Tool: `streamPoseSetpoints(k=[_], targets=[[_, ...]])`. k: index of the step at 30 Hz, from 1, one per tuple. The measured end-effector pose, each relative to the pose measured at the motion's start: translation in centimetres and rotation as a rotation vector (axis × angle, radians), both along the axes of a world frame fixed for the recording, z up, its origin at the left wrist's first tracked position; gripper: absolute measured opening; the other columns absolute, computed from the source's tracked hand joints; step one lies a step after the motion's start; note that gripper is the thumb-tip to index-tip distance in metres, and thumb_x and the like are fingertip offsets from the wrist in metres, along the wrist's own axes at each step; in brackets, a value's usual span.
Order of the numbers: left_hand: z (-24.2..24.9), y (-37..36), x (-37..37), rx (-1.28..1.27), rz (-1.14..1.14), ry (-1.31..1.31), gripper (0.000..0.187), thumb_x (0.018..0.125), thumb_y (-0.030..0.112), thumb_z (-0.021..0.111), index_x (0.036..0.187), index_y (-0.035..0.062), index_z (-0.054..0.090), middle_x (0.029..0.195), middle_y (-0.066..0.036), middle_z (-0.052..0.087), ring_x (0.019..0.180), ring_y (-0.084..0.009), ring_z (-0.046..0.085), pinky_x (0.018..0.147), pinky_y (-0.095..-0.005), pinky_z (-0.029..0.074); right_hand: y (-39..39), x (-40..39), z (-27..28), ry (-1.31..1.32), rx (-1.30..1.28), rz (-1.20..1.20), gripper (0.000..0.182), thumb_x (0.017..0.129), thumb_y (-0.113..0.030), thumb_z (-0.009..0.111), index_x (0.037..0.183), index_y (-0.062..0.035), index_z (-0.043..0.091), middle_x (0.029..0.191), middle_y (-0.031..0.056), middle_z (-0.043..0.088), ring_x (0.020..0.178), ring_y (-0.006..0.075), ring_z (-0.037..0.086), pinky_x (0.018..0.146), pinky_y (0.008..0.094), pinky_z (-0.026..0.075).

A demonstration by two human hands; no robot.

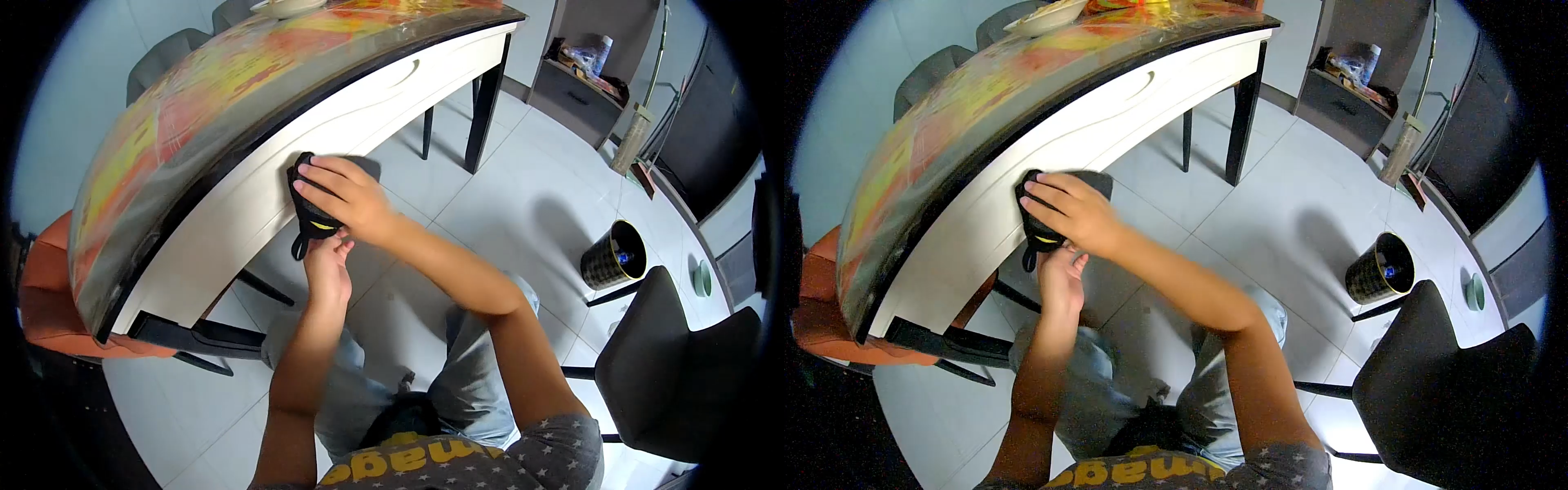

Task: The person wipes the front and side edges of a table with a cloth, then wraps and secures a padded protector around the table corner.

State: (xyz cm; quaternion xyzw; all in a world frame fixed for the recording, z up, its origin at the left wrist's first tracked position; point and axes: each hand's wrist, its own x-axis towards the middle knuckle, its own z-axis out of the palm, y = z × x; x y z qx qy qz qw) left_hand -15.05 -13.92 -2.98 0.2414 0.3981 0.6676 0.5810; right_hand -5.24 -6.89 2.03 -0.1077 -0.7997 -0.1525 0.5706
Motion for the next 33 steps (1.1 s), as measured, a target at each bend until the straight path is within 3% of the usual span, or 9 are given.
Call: streamPoseSetpoints(k=[8,10,16,20,25,27,29,30,33], targets=[[0.3,-0.1,-0.7,0.060,0.028,-0.037,0.034,0.080,0.008,0.053,0.113,0.0125,0.048,0.110,-0.004,0.051,0.098,-0.0173,0.048,0.085,-0.0347,0.037,2.6,-1.2,-2.0,-0.101,0.039,-0.078,0.036,0.075,-0.013,0.056,0.111,-0.0102,0.061,0.123,0.0033,0.055,0.116,0.0267,0.049,0.098,0.0419,0.042],[0.1,0.1,-0.6,0.072,0.106,0.021,0.032,0.080,0.002,0.050,0.110,0.0110,0.048,0.108,-0.004,0.049,0.093,-0.0160,0.050,0.082,-0.0345,0.041,5.2,-1.4,-2.9,-0.038,0.215,-0.192,0.035,0.076,-0.013,0.056,0.110,-0.0116,0.062,0.123,0.0025,0.055,0.117,0.0262,0.048,0.098,0.0431,0.042],[-0.3,0.2,-2.0,-0.031,0.065,0.003,0.038,0.079,0.000,0.048,0.115,0.0085,0.046,0.113,-0.006,0.046,0.094,-0.0168,0.049,0.080,-0.0322,0.043,9.3,2.7,-4.1,0.153,0.007,-0.380,0.045,0.068,0.001,0.058,0.112,-0.0091,0.059,0.122,0.0085,0.055,0.116,0.0314,0.047,0.099,0.0458,0.038],[-0.3,-0.4,-2.0,0.052,0.080,0.058,0.035,0.080,0.002,0.050,0.115,0.0089,0.048,0.112,-0.005,0.048,0.094,-0.0166,0.049,0.081,-0.0326,0.042,12.4,5.9,-6.3,0.717,-0.346,-0.525,0.055,0.061,0.017,0.053,0.112,-0.0025,0.057,0.122,0.0148,0.053,0.118,0.0366,0.046,0.101,0.0416,0.036],[-1.0,-0.1,-1.8,0.104,0.047,0.080,0.035,0.081,0.003,0.052,0.115,0.0093,0.048,0.111,-0.004,0.050,0.094,-0.0162,0.050,0.082,-0.0335,0.040,10.2,3.1,-5.3,0.658,-0.366,-0.456,0.059,0.060,0.017,0.057,0.113,-0.0078,0.056,0.119,0.0160,0.043,0.113,0.0360,0.044,0.099,0.0385,0.037],[-1.0,0.3,-1.9,0.039,0.065,0.064,0.035,0.081,0.003,0.053,0.115,0.0096,0.048,0.110,-0.003,0.050,0.094,-0.0158,0.050,0.082,-0.0333,0.041,8.8,1.0,-5.8,0.514,-0.274,-0.399,0.051,0.063,0.009,0.062,0.110,-0.0081,0.059,0.117,0.0158,0.048,0.110,0.0348,0.045,0.097,0.0415,0.036],[-0.9,0.4,-1.7,0.050,0.089,0.044,0.036,0.080,0.002,0.051,0.116,0.0086,0.047,0.112,-0.005,0.048,0.094,-0.0159,0.050,0.081,-0.0327,0.042,7.2,-0.8,-6.9,0.328,-0.122,-0.262,0.028,0.076,-0.012,0.065,0.104,-0.0119,0.064,0.109,0.0109,0.053,0.106,0.0326,0.049,0.093,0.0438,0.039],[-0.8,0.5,-1.6,0.062,0.123,0.026,0.038,0.079,0.001,0.049,0.116,0.0076,0.045,0.114,-0.006,0.047,0.094,-0.0159,0.050,0.080,-0.0322,0.044,6.1,-0.9,-6.8,0.082,-0.052,-0.200,0.029,0.076,-0.013,0.063,0.105,-0.0113,0.063,0.111,0.0102,0.053,0.108,0.0317,0.049,0.092,0.0440,0.040],[-0.5,0.8,-0.9,0.089,0.194,-0.072,0.043,0.076,-0.001,0.048,0.118,0.0096,0.044,0.114,-0.005,0.048,0.098,-0.0159,0.049,0.082,-0.0331,0.042,4.0,-2.6,-6.6,-0.117,0.171,-0.065,0.034,0.075,-0.013,0.059,0.109,-0.0129,0.060,0.113,0.0063,0.053,0.114,0.0280,0.048,0.098,0.0423,0.042]])
